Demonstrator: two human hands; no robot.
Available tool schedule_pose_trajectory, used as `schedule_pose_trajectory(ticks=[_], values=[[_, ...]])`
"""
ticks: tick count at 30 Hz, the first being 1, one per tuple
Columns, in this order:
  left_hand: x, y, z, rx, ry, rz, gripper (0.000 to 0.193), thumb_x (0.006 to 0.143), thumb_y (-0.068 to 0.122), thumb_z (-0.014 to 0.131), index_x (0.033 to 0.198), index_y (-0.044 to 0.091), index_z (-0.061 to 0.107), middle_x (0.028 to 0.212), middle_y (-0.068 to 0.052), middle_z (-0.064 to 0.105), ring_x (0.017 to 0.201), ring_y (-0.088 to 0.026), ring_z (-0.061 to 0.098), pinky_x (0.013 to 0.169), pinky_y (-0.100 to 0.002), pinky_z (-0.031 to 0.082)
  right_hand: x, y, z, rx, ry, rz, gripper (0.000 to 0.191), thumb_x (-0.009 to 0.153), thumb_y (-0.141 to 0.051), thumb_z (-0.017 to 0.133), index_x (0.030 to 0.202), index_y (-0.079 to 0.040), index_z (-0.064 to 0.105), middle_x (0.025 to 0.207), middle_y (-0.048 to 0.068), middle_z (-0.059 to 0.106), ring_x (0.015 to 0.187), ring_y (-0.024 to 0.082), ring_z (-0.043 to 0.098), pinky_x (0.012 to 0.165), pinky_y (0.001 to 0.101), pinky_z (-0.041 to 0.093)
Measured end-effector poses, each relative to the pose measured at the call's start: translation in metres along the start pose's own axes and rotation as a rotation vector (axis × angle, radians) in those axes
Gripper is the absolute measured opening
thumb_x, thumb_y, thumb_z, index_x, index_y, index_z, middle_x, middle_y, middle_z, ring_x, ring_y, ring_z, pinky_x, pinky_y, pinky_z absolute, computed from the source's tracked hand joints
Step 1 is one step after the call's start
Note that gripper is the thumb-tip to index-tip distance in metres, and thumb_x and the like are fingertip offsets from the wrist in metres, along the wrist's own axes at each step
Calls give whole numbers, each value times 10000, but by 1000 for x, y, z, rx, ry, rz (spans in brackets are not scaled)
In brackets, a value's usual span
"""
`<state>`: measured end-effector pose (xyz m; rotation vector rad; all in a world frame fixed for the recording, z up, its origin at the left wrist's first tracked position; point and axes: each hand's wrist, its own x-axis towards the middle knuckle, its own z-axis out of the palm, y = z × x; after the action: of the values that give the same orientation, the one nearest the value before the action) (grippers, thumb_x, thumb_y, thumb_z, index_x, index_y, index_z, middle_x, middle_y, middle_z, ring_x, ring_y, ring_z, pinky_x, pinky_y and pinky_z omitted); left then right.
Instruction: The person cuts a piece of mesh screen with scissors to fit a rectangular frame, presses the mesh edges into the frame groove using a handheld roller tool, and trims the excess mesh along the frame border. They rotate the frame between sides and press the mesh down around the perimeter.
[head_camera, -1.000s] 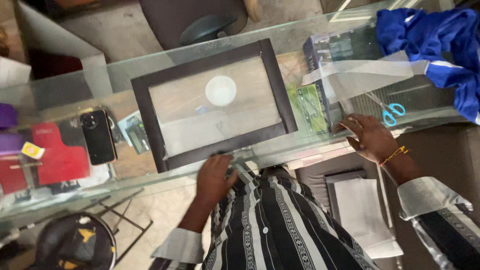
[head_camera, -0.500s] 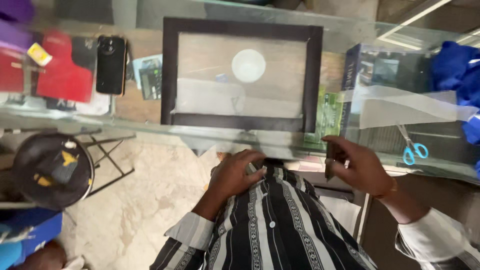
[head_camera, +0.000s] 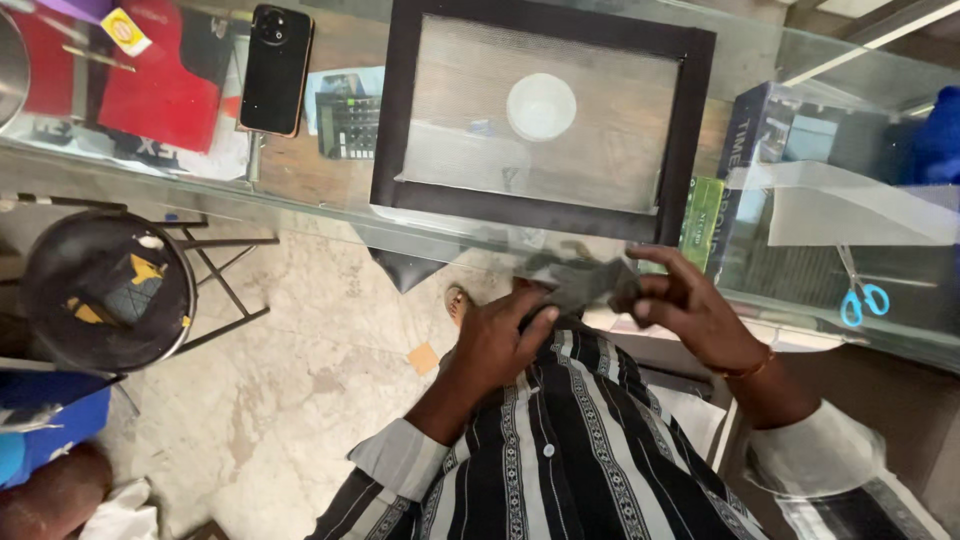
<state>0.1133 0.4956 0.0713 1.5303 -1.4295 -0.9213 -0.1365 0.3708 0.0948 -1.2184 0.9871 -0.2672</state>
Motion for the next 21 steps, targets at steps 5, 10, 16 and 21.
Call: schedule_pose_trajectory(ticks=[5, 10, 16, 21], values=[[19, -6, 6, 133, -65, -23, 284, 991, 358, 637, 1125, 124, 725, 894, -99, 762, 739, -290, 739, 647, -426, 563, 25, -10, -6, -189, -132, 264, 252, 954, -264, 641, 1119, -74, 635, 761, 50, 682, 571, 120, 532, 486, 273, 453], [54, -23, 33, 129, 61, 22, 298, 1055, 407, 603, 1126, 135, 703, 958, -81, 744, 806, -271, 729, 710, -411, 583, 72, -24, -53, -175, -249, 166, 200, 968, -268, 676, 1024, -79, 647, 679, 29, 608, 537, 84, 498, 444, 237, 403], [82, -67, 55, 239, 492, -502, 397, 932, 510, 680, 1013, 123, 643, 785, -36, 731, 689, -243, 729, 642, -433, 589, 150, -61, -146, -343, 67, 185, 184, 996, -268, 666, 1061, -102, 621, 738, 46, 614, 570, 118, 515, 468, 265, 397], [104, -86, 55, 420, 351, -838, 489, 889, 569, 728, 1022, 130, 558, 753, -37, 731, 688, -301, 735, 639, -473, 557, 209, -46, -167, -173, -54, 142, 187, 1021, -236, 667, 1130, -103, 593, 749, 63, 624, 560, 104, 495, 446, 280, 368]])
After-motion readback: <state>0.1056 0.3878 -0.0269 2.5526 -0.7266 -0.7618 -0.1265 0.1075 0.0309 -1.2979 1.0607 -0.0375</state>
